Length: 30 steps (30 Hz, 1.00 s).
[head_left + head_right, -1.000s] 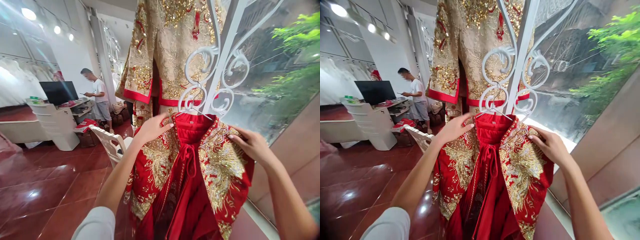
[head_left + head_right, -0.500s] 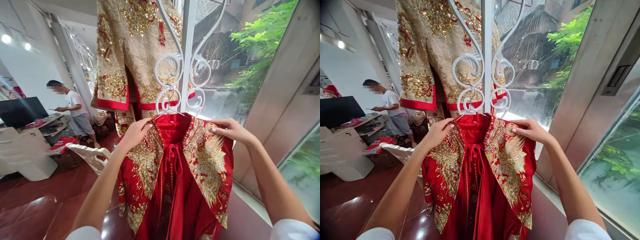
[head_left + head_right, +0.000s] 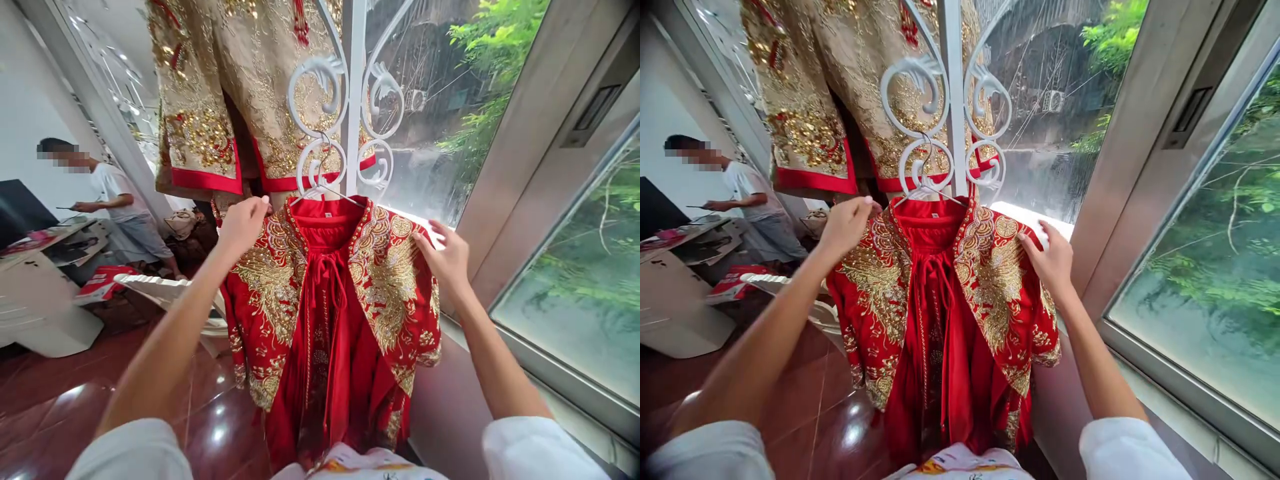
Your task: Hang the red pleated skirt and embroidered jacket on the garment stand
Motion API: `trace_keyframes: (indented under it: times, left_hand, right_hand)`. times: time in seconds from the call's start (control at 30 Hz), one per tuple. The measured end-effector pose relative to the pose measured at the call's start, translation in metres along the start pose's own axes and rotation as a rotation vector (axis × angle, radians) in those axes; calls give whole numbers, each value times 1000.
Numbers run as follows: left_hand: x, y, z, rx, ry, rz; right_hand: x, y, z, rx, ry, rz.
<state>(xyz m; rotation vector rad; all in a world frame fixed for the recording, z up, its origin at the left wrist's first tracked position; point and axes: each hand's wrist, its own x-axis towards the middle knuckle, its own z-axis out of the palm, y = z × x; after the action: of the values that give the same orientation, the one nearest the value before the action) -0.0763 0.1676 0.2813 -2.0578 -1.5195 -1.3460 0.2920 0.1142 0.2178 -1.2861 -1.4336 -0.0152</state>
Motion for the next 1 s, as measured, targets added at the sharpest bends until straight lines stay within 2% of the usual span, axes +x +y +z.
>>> trace_keyframes:
  times: [0.03, 0.07, 0.1, 0.13, 0.17, 0.23, 0.3, 0.37, 0.43, 0.53, 0.6, 0.67, 0.7, 0.8, 0.87, 1.0]
  left_hand:
    - [-25, 5, 4, 37, 156, 46]
    - [-53, 11, 10, 87, 326, 60]
    - [-85, 17, 20, 152, 434, 59]
    - [-116, 22, 31, 226, 478, 48]
    - [-146, 26, 44, 295, 470, -6]
    - [-193, 26, 66, 393, 298, -148]
    - [-219, 19, 76, 408, 136, -240]
    - [-226, 12, 70, 365, -56, -223]
    - [-224, 14, 52, 296, -210, -152]
    - [-215, 40, 23, 155, -282, -48]
    - [-208, 68, 13, 36, -275, 18]
    - [-200, 92, 15, -38, -270, 22]
    - [-196, 100, 20, -37, -284, -10]
    - [-192, 112, 39, 81, -441, -190]
    - [-196, 115, 47, 133, -511, -256]
    - [-206, 123, 49, 66, -389, -191]
  right_hand:
    - [-19, -13, 6, -115, 165, -50]
    - [-41, -25, 14, -215, 261, -88]
    - [-64, -35, 25, -298, 275, -129]
    - [-86, -41, 38, -365, 244, -170]
    - [-107, -44, 50, -423, 207, -202]
    - [-136, -39, 69, -488, 188, -224]
    - [-148, -23, 74, -520, 219, -228]
    - [-148, -9, 65, -547, 237, -235]
    - [-144, -9, 49, -544, 161, -255]
    - [-141, -44, 32, -311, -74, -298]
    - [-142, -78, 33, -73, -161, -316]
    - [-142, -103, 45, 48, -196, -325]
    - [-141, -109, 53, 38, -212, -323]
    - [-137, -99, 77, -138, -290, -266]
    - [-135, -85, 83, -201, -350, -237]
    - [-131, -77, 76, -175, -439, -282]
